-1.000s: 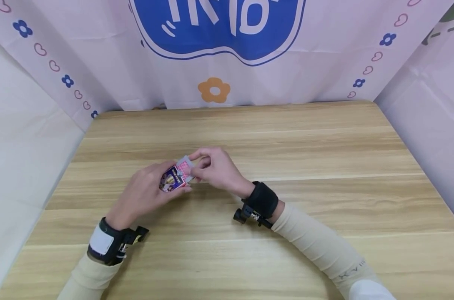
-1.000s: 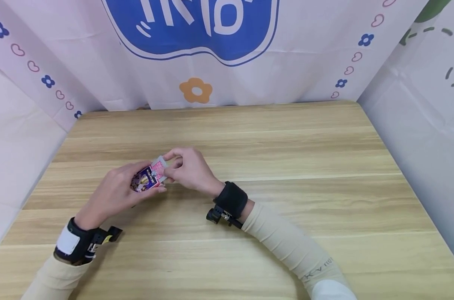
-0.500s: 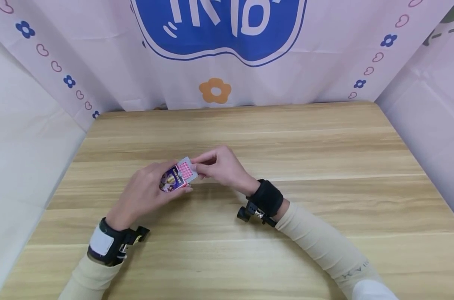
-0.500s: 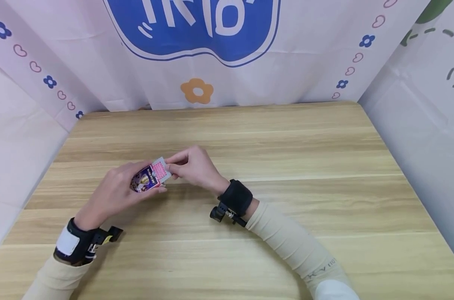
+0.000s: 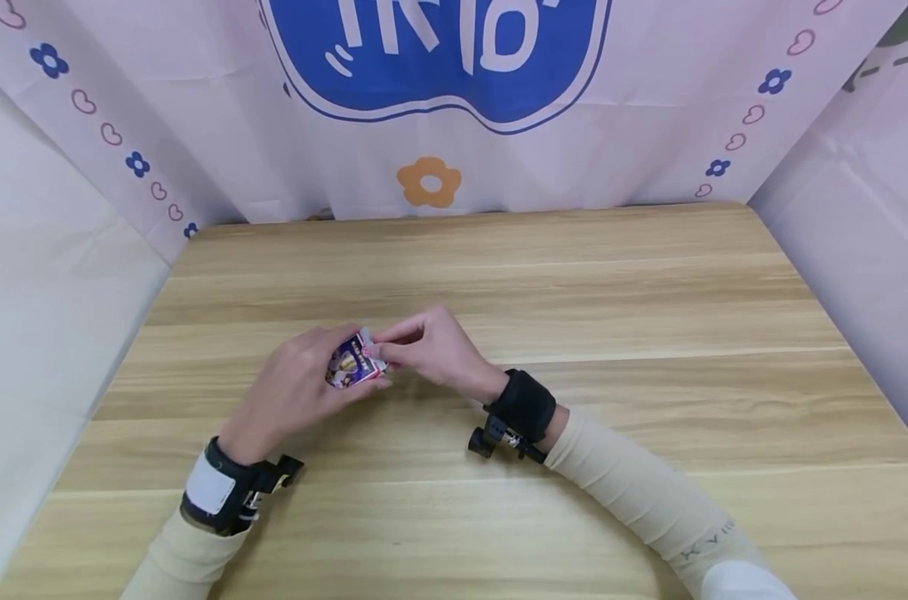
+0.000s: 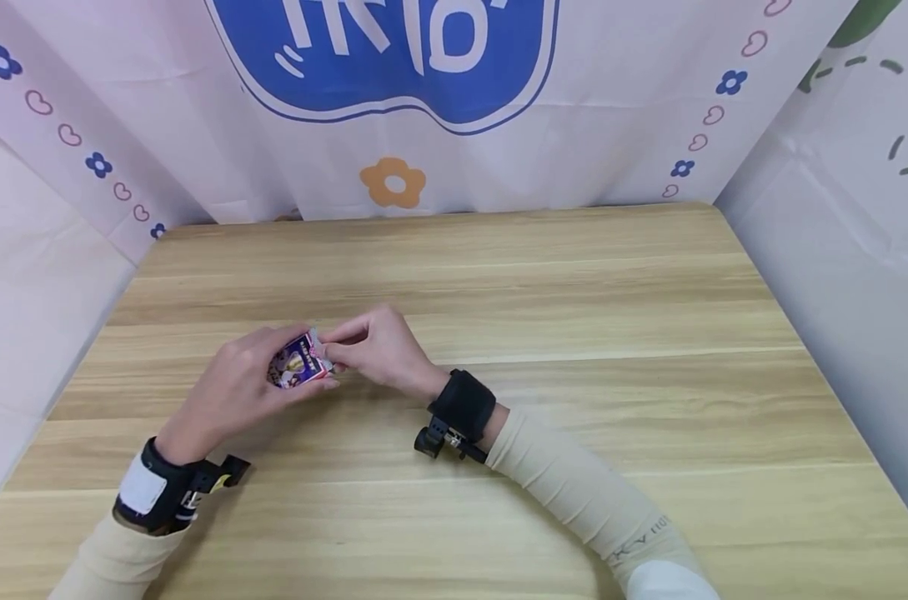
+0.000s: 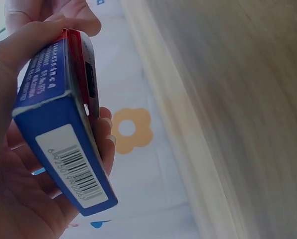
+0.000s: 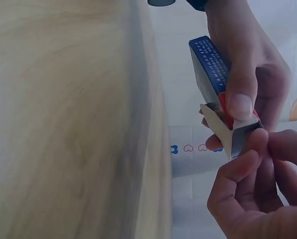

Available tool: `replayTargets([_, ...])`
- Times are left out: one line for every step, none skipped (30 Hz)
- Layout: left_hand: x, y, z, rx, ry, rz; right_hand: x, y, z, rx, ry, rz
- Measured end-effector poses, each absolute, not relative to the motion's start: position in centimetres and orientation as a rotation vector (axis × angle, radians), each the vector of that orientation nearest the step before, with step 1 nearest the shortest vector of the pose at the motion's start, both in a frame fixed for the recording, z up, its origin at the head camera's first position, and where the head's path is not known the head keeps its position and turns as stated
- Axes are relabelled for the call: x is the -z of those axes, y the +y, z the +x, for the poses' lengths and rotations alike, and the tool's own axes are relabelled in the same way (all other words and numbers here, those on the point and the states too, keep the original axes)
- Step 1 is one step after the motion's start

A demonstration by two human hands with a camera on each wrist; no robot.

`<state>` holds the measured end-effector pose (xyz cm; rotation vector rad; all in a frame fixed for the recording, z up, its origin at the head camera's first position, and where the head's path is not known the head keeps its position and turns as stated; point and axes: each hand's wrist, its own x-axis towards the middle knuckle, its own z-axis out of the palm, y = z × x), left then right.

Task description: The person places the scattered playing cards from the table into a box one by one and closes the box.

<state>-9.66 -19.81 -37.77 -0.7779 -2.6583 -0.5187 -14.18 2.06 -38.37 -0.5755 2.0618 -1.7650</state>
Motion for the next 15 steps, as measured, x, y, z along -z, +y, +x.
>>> replayTargets([37.8,-19.8,-9.7,0.514,-2.659,-0.783,38.5,2.0,-14.1,1.749,2.080,-0.599])
replayTargets([37.8,-19.8,-9.7,0.509,-2.658,-0.785,38.5,1.9,-14.0,1.729,2.099,-0.627])
replayTargets([37.8,-19.8,-9.7,0.501,-2.657,-0.786,38.6,1.9,-13.9,1.704,2.123,-0.664])
replayTargets([37.9,-19.7,-9.7,0.496,-2.658,-0.788,38.7,2.0,-13.9,1.678,2.147,-0.705])
replayTargets([37.9,-19.6,-9.8,0.490,-2.660,-0.789,38.7,2.1,-13.8,1.655,2.166,-0.746])
replayTargets([38.0,-19.5,-9.9,0.484,-2.665,-0.784,38.8,2.1,-13.8,1.640,2.173,-0.781])
replayTargets([38.0,-19.4,-9.9,0.480,-2.670,-0.777,38.8,2.2,-13.8,1.624,2.179,-0.815])
replayTargets([38.0,-19.4,-10.0,0.479,-2.674,-0.765,38.8,2.4,-13.8,1.606,2.185,-0.842])
replayTargets([38.1,-19.3,-10.0,0.489,-2.680,-0.749,38.8,2.5,-13.8,1.586,2.194,-0.865])
replayTargets([38.1,-19.2,-10.0,0.507,-2.687,-0.726,38.7,2.6,-13.8,1.567,2.204,-0.885])
replayTargets([38.1,-19.1,-10.0,0.530,-2.688,-0.698,38.6,2.8,-13.7,1.549,2.216,-0.896])
replayTargets([38.1,-18.9,-10.0,0.568,-2.683,-0.668,38.4,3.0,-13.6,1.533,2.229,-0.888])
replayTargets([38.1,-18.6,-10.0,0.610,-2.672,-0.628,38.3,3.2,-13.5,1.527,2.235,-0.856])
replayTargets([38.1,-18.3,-10.1,0.652,-2.653,-0.582,38.0,3.4,-13.4,1.532,2.227,-0.800])
replayTargets([38.0,-17.8,-10.1,0.697,-2.629,-0.536,37.8,3.6,-13.2,1.551,2.192,-0.726])
